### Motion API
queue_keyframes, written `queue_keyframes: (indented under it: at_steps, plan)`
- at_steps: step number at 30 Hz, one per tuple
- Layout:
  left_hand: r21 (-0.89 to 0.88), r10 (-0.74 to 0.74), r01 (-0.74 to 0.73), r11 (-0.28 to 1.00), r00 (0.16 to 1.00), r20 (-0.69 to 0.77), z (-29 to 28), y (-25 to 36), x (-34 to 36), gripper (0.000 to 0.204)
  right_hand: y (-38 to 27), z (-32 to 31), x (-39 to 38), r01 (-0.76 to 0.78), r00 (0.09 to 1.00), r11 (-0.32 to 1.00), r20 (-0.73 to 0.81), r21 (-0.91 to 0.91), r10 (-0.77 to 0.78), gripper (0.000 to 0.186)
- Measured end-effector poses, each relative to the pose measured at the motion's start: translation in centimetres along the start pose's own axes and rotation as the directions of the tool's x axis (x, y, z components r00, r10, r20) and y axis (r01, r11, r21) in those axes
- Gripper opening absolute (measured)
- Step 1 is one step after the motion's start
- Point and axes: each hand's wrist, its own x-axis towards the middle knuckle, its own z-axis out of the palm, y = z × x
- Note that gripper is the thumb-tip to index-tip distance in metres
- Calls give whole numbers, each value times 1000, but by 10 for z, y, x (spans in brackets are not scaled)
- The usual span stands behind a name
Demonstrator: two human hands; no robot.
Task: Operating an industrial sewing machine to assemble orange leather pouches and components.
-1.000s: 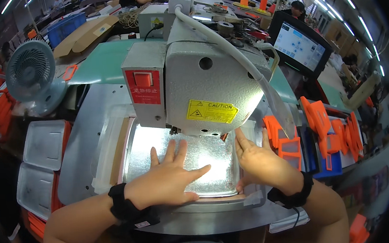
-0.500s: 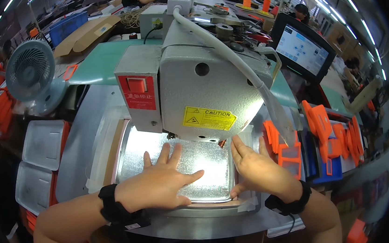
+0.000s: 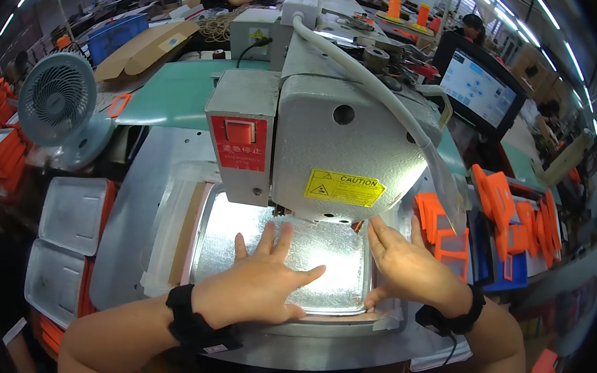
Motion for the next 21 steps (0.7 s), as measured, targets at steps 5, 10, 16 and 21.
queue_keyframes:
  at_steps: [5,10,16,21]
  plan:
    - [-26,18,-19,999,999,-28,5,1,0,69,4,5,-3,24,999,999,-20,-37,-25,132]
    - [-7,14,-14,1000,999,-29,3,-4,-3,69,4,11,-1,37,996,997,-79,-67,-43,131]
    - [-30,-15,15,999,1000,-9,-3,-7,-6,72,3,12,5,57,994,998,-95,-9,-58,128]
    - [-46,-29,29,999,1000,-8,-6,-8,-9,74,1,11,7,68,992,997,-107,22,-66,120]
